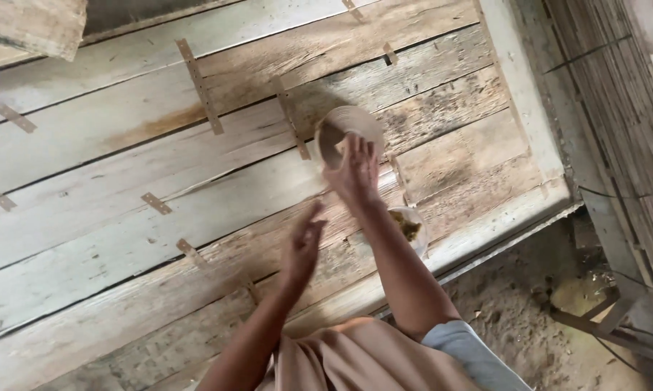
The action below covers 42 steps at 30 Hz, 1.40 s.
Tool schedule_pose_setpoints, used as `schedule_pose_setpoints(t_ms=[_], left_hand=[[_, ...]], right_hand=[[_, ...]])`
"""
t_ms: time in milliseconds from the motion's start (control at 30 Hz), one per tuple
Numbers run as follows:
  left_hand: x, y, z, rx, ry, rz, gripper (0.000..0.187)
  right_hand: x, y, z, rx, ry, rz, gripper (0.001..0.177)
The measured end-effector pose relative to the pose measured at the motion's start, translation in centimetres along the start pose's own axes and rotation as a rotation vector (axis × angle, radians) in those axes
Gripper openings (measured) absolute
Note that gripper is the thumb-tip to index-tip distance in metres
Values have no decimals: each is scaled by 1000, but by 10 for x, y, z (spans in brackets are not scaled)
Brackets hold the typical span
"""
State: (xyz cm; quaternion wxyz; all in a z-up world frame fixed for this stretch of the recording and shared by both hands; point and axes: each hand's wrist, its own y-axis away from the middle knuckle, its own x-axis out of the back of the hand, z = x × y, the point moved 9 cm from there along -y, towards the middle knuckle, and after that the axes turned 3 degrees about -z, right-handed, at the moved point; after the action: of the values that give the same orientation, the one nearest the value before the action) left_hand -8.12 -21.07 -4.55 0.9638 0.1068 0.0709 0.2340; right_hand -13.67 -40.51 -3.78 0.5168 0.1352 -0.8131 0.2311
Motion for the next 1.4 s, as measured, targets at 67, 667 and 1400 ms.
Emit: schedule_pose_setpoints(t_ms=[67, 667, 1400], left_hand=[[23, -1, -7, 22, 136, 83, 50], [171, 108, -5, -45, 11, 450, 32], [-43, 157, -118, 288, 494, 356, 57]], right_hand=[[-6, 23, -26, 89, 30, -63, 61], [35, 136, -160, 348, -217, -220, 46], [58, 229, -41, 634, 938, 181, 28]])
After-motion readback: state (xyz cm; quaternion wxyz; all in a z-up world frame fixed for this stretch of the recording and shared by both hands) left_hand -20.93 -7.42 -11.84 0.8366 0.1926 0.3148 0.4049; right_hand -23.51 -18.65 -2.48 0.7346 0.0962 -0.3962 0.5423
